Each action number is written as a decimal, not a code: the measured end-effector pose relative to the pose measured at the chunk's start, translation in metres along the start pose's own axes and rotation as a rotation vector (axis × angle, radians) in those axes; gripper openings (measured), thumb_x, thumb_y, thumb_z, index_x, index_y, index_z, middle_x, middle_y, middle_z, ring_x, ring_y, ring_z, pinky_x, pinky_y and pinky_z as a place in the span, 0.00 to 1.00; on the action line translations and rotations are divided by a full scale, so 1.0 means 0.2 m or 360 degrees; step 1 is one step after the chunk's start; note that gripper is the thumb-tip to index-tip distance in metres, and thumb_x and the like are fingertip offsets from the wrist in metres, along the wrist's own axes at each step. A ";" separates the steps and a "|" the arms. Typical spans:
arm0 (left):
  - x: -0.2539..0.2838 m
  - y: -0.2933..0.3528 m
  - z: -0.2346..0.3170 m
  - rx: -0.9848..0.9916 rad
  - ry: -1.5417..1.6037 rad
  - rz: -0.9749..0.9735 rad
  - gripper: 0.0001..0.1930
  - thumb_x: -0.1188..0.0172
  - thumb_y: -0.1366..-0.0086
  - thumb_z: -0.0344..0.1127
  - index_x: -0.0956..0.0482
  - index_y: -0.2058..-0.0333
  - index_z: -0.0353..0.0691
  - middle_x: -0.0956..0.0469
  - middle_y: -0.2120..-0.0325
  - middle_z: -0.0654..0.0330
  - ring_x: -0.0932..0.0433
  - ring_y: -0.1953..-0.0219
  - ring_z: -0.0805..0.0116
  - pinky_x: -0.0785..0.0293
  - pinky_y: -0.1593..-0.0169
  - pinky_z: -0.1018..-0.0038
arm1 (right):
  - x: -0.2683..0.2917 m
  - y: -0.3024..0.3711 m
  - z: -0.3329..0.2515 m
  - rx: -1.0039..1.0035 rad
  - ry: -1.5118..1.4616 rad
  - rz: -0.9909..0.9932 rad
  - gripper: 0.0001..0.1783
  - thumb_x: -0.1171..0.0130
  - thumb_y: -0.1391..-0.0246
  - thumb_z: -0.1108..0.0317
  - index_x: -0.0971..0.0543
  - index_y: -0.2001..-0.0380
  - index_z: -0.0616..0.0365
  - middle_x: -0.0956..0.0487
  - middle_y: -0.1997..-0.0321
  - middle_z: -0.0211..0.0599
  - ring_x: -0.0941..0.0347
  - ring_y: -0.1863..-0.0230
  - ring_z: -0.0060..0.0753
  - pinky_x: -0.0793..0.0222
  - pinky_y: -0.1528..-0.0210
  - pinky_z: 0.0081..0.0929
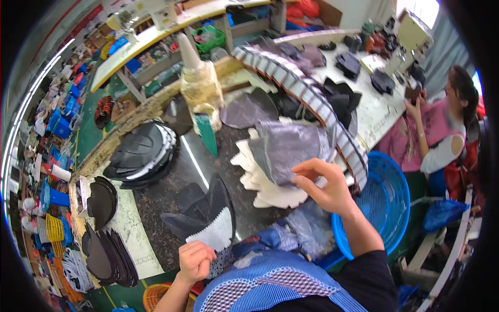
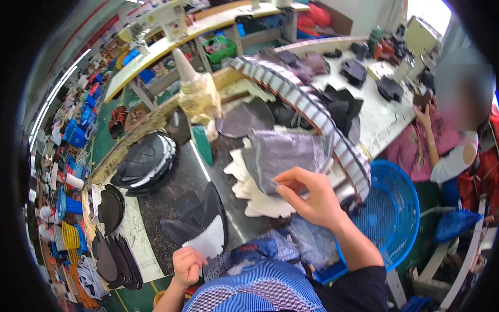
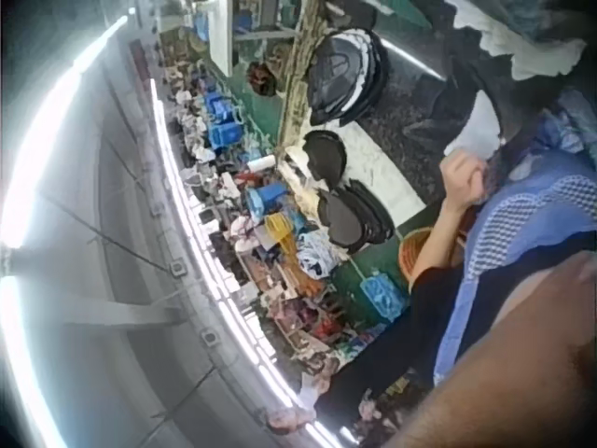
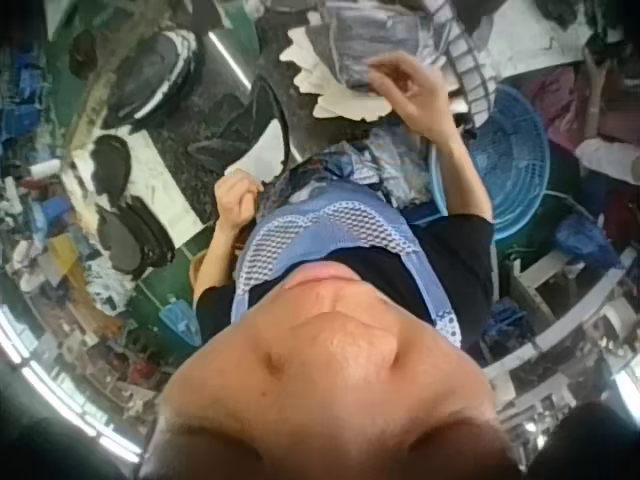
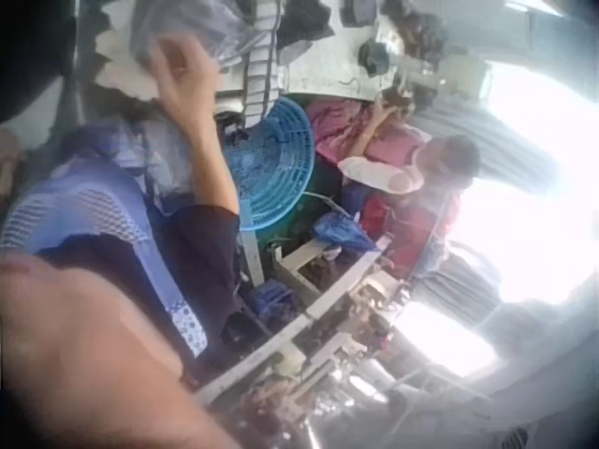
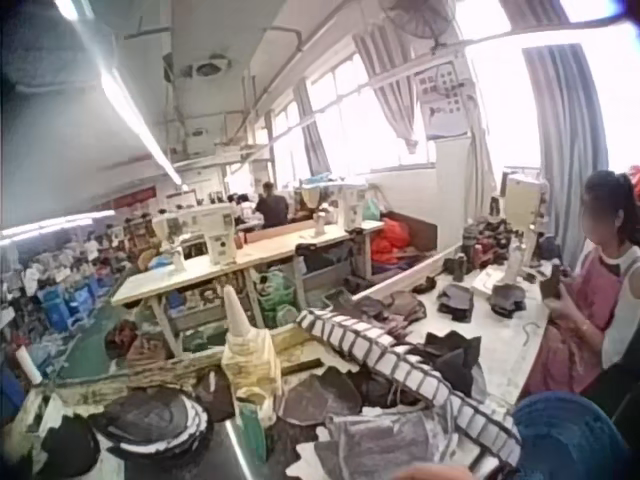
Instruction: The person assembles shoe components by peeling backing layers from cutouts and aligning and pressing the matching pieces together onto base panels by hand on a workbench.
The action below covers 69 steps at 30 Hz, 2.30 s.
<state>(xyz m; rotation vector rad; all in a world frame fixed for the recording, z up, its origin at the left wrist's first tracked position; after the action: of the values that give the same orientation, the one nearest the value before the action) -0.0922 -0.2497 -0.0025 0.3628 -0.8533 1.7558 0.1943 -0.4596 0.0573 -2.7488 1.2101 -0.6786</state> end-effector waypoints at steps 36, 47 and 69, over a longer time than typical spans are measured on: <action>-0.40 -0.45 0.17 0.0375 0.1270 0.0034 0.19 0.58 0.20 0.37 0.36 0.37 0.34 0.32 0.37 0.47 0.32 0.35 0.62 0.40 0.31 0.65 | -0.71 0.24 -0.02 -0.0117 -0.0935 -0.0260 0.21 0.48 0.27 0.58 0.22 0.71 0.63 0.30 0.81 0.23 0.37 0.79 0.18 0.39 0.74 0.22; -0.39 -0.44 0.15 0.0152 0.1315 -0.0091 0.20 0.58 0.20 0.41 0.35 0.38 0.36 0.46 0.30 0.47 0.40 0.29 0.52 0.39 0.30 0.58 | -0.69 0.24 -0.08 0.0521 -0.0678 -0.0356 0.16 0.53 0.27 0.63 0.25 0.68 0.62 0.26 0.72 0.40 0.28 0.71 0.36 0.34 0.67 0.32; -0.56 -0.42 0.22 0.0423 0.1715 0.0012 0.28 0.65 0.19 0.50 0.44 0.30 0.38 0.36 0.36 0.53 0.33 0.36 0.61 0.35 0.34 0.65 | -0.64 0.43 0.00 0.0154 -0.0708 0.0147 0.17 0.51 0.27 0.63 0.28 0.71 0.62 0.29 0.77 0.29 0.36 0.79 0.19 0.39 0.76 0.23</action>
<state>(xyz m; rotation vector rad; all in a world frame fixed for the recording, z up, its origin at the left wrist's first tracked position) 0.0180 -0.3462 -0.0099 -0.4155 0.1528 1.7317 0.0594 -0.4278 -0.0083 -2.5500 1.1526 -0.0997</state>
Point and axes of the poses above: each hand's wrist, its own y-axis away from the middle knuckle, its own x-axis out of the back of the hand, z = x × y, the point moved 6 cm from there along -y, towards the middle knuckle
